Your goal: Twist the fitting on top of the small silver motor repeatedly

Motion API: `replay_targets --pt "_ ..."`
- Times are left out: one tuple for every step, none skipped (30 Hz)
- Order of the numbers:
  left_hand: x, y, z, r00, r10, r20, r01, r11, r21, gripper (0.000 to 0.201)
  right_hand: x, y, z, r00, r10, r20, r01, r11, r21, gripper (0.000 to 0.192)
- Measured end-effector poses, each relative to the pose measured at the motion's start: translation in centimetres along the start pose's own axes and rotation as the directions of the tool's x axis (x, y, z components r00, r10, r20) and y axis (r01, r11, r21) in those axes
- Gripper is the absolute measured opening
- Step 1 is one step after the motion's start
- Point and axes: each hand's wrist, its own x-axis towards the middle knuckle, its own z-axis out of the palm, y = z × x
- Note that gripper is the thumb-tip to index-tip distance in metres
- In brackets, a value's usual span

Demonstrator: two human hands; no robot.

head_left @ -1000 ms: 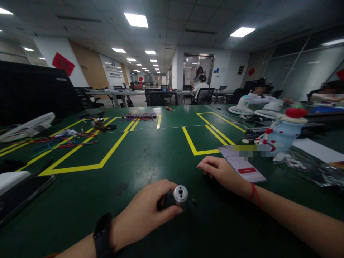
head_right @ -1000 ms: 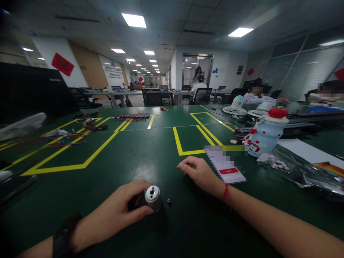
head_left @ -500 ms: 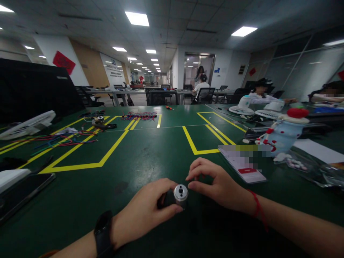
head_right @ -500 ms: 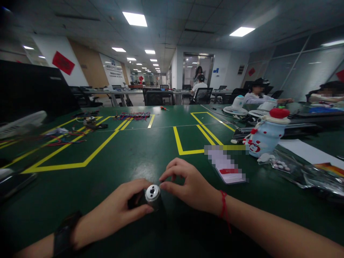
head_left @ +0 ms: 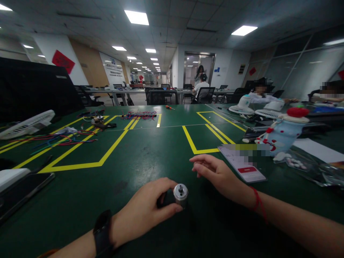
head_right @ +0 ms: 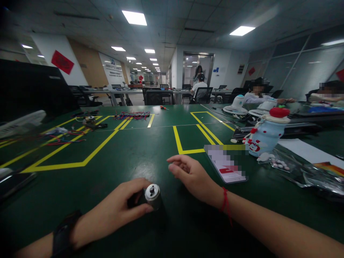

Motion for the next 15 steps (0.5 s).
replay_targets --pt "0.0 0.0 0.0 1.000 0.002 0.001 -0.002 1.000 -0.003 0.017 0.3 0.6 -0.3 0.998 0.052 -0.029 -0.051 0.998 0.025 0.030" --pt "0.0 0.1 0.0 1.000 0.003 0.003 -0.003 1.000 -0.007 0.017 0.6 1.1 -0.6 0.995 0.089 -0.049 -0.088 0.995 0.041 0.029" --pt "0.1 0.1 -0.1 1.000 0.003 0.006 -0.003 1.000 -0.012 0.017 0.8 1.6 -0.8 0.991 0.116 -0.062 -0.113 0.992 0.048 0.027" --pt "0.1 0.1 -0.1 1.000 0.002 0.009 -0.002 1.000 -0.015 0.018 0.9 1.9 -0.9 0.989 0.131 -0.068 -0.128 0.990 0.053 0.026" --pt "0.1 0.1 -0.1 1.000 0.002 0.010 -0.002 1.000 -0.018 0.018 1.0 2.2 -0.9 0.988 0.138 -0.068 -0.134 0.989 0.056 0.025" --pt "0.1 0.1 -0.1 1.000 0.001 0.011 -0.001 1.000 -0.020 0.018 1.0 2.4 -0.9 0.989 0.136 -0.063 -0.133 0.990 0.053 0.025" --pt "0.1 0.1 -0.1 1.000 0.000 0.011 0.000 1.000 -0.018 0.018 1.0 2.4 -0.8 0.990 0.128 -0.055 -0.126 0.991 0.043 0.023" --pt "0.1 0.1 -0.1 1.000 0.000 0.011 0.000 1.000 -0.015 0.018 0.9 2.4 -0.8 0.992 0.121 -0.044 -0.120 0.992 0.026 0.022" --pt "0.0 0.1 -0.1 1.000 -0.002 0.011 0.002 1.000 -0.012 0.020 0.9 2.4 -0.7 0.993 0.116 -0.030 -0.116 0.993 0.002 0.021" --pt "0.0 0.1 -0.1 1.000 -0.005 0.009 0.005 1.000 -0.011 0.023 0.8 2.3 -0.6 0.993 0.113 -0.015 -0.114 0.993 -0.033 0.019" --pt "-0.1 0.1 -0.1 1.000 -0.009 0.005 0.009 1.000 -0.013 0.029 0.7 2.1 -0.4 0.995 0.104 -0.001 -0.103 0.991 -0.083 0.018" --pt "-0.1 0.1 -0.1 1.000 -0.012 0.001 0.012 1.000 -0.016 0.035 0.6 1.8 -0.3 0.997 0.080 0.011 -0.078 0.987 -0.139 0.016" --pt "-0.1 0.2 -0.1 1.000 -0.010 -0.007 0.010 1.000 -0.016 0.038 0.4 1.5 -0.1 0.999 0.037 0.020 -0.032 0.981 -0.191 0.015" --pt "-0.1 0.2 0.0 1.000 -0.007 -0.010 0.007 1.000 -0.011 0.036 0.2 1.1 0.1 0.999 -0.027 0.026 0.033 0.973 -0.230 0.013" --pt "-0.1 0.2 0.0 1.000 -0.002 -0.012 0.002 1.000 -0.002 0.032 0.0 0.7 0.4 0.994 -0.105 0.029 0.109 0.961 -0.253 0.012"
